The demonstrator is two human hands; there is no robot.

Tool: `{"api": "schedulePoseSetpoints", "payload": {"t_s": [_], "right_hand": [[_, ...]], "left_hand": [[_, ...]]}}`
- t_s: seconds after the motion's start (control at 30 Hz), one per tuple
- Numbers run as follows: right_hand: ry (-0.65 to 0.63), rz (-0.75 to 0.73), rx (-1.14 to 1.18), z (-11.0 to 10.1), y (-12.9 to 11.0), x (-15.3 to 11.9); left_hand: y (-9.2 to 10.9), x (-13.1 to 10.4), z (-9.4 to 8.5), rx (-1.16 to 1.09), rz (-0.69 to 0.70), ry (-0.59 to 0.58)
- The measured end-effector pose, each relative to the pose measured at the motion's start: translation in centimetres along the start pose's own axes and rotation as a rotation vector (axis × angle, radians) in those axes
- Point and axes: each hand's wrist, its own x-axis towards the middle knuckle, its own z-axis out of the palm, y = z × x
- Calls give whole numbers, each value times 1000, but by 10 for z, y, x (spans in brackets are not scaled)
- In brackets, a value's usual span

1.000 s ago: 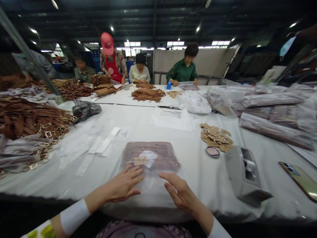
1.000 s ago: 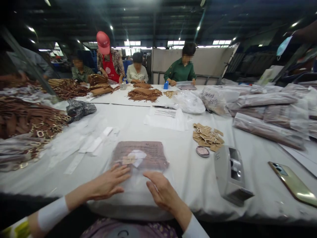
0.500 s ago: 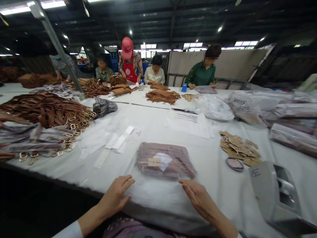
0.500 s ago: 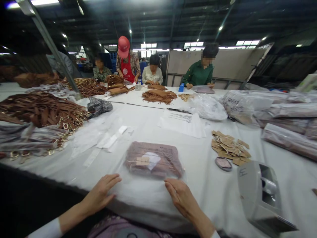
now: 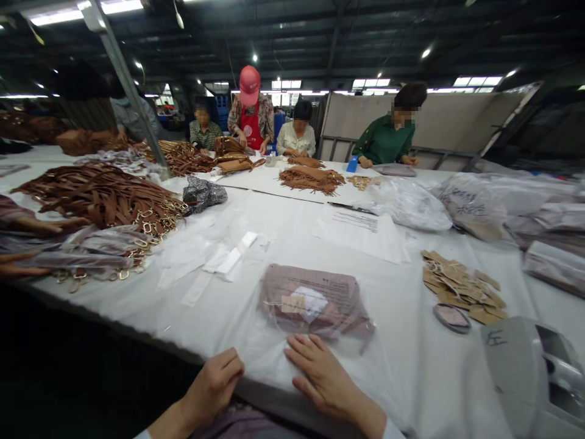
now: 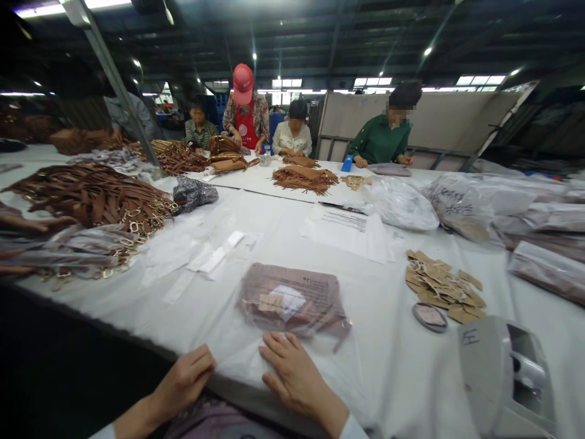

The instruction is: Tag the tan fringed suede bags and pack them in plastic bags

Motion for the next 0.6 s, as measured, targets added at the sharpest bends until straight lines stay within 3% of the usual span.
{"api": "schedulePoseSetpoints", "payload": {"t_s": [0.13, 0.27, 0.33, 0.4, 0.5, 0.6], "right_hand": [[61, 14, 71, -1, -9, -1], [124, 0, 84, -12, -8, 10], [153, 94, 100, -19, 7, 0], [213, 246, 99, -28, 33, -30], [364, 458, -44, -41, 79, -102], [485, 461, -283, -46, 108, -160]], "left_hand": [[12, 21, -21, -83, 40, -17], [26, 79, -26, -80, 247, -328], [23, 98, -26, -66, 319, -461], [9, 100, -30, -64, 340, -526], [-24, 78, -49, -37, 266, -502], [-47, 55, -65, 45, 202, -403]]}}
